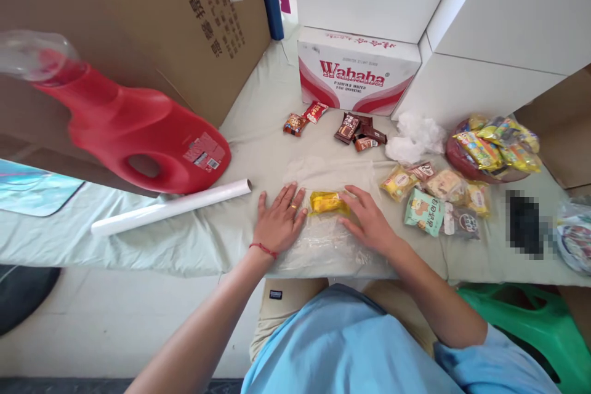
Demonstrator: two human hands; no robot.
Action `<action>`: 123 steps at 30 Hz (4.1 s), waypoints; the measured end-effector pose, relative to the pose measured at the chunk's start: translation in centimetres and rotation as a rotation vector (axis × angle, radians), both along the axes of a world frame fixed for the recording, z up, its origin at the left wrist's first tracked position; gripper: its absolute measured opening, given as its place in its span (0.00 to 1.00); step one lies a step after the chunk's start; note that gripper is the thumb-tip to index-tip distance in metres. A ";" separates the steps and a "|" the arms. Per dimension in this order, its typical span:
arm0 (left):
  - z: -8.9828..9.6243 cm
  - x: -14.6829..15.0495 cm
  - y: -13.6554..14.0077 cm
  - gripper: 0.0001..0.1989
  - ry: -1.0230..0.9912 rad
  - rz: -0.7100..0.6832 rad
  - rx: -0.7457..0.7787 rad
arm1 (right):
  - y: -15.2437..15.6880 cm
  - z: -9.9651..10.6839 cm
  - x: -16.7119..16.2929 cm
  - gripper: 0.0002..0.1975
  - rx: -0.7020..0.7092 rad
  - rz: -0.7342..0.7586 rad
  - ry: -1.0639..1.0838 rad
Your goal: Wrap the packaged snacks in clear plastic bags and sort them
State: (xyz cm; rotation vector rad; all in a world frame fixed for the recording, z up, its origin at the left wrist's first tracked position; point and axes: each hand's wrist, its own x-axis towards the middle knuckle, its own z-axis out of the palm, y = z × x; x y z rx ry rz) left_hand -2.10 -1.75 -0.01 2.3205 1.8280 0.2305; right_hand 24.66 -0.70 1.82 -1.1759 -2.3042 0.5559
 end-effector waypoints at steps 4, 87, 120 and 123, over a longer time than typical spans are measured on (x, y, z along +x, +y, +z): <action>-0.4 -0.9 -0.1 0.29 -0.063 0.018 0.035 | -4.8 0.8 3.7 0.29 -0.040 0.095 0.052; 0.3 1.0 0.4 0.14 -0.265 0.333 0.225 | 4.4 4.3 -0.8 0.17 -0.138 0.124 -0.258; 1.3 -2.4 -3.1 0.12 -0.356 -0.540 -0.043 | 2.4 3.1 5.1 0.17 -0.516 -0.196 0.199; 0.8 -2.3 -2.9 0.11 -0.387 -0.415 -0.102 | 2.7 3.2 5.1 0.17 -0.534 -0.210 0.198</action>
